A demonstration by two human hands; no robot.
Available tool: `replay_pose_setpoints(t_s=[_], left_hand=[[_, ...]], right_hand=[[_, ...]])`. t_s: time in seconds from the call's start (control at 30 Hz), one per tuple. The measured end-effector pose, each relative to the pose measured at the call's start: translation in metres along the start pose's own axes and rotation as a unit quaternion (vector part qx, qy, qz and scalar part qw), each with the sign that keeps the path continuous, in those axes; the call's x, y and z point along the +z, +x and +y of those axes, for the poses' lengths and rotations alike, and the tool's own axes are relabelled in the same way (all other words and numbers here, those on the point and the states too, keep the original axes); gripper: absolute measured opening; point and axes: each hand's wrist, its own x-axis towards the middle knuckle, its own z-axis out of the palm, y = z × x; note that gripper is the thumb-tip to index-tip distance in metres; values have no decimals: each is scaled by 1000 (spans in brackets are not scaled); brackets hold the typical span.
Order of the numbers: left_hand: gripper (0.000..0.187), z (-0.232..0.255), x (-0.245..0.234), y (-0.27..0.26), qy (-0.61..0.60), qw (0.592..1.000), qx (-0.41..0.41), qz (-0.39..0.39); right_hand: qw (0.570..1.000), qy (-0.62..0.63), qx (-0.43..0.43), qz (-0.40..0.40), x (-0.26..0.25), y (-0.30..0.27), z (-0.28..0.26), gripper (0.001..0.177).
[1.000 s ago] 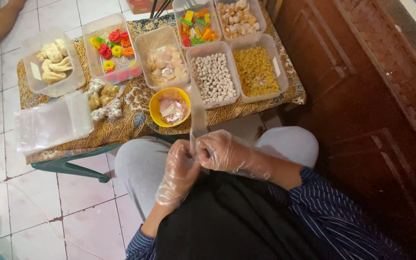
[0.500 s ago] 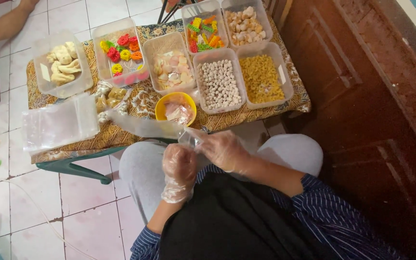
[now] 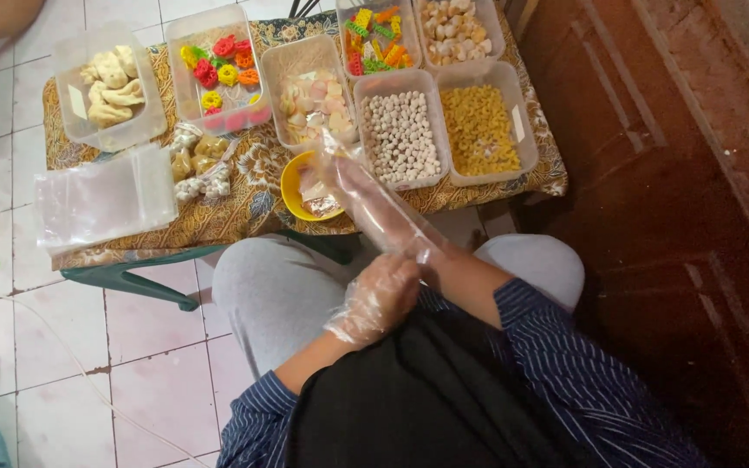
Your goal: The person is manually filling plastic polybags with a variety of snacks and crackers from multiple containers.
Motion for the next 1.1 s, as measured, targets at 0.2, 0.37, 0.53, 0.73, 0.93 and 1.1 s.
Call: replay_pose_setpoints(t_s=[0.2,0.37,0.53,0.73,0.93,1.1], left_hand=[[16,8,-35,22,-206,978,2,20],[44,-29,-99,43,-263,937,-172,152],[21,-54,-80,22,-196,941,-215,174],[9,-74,-77,12,-422,871,-192,160],[14,-75,-73,6,-462,839,-231,170],[9,-95,-68,-16,-434,822,-272,250]], right_hand=[[993,-9,116,28,-30,6,30,44],[980,-166,83,-75,-5,-15,-5,60],[984,136,26,-112,-16,-35,39,67],[980,1,59,-192,-69,-37,69,82],[968,-57,-52,-237,-109,-47,118,92],[977,-94,66,-180,-22,-62,-11,68]])
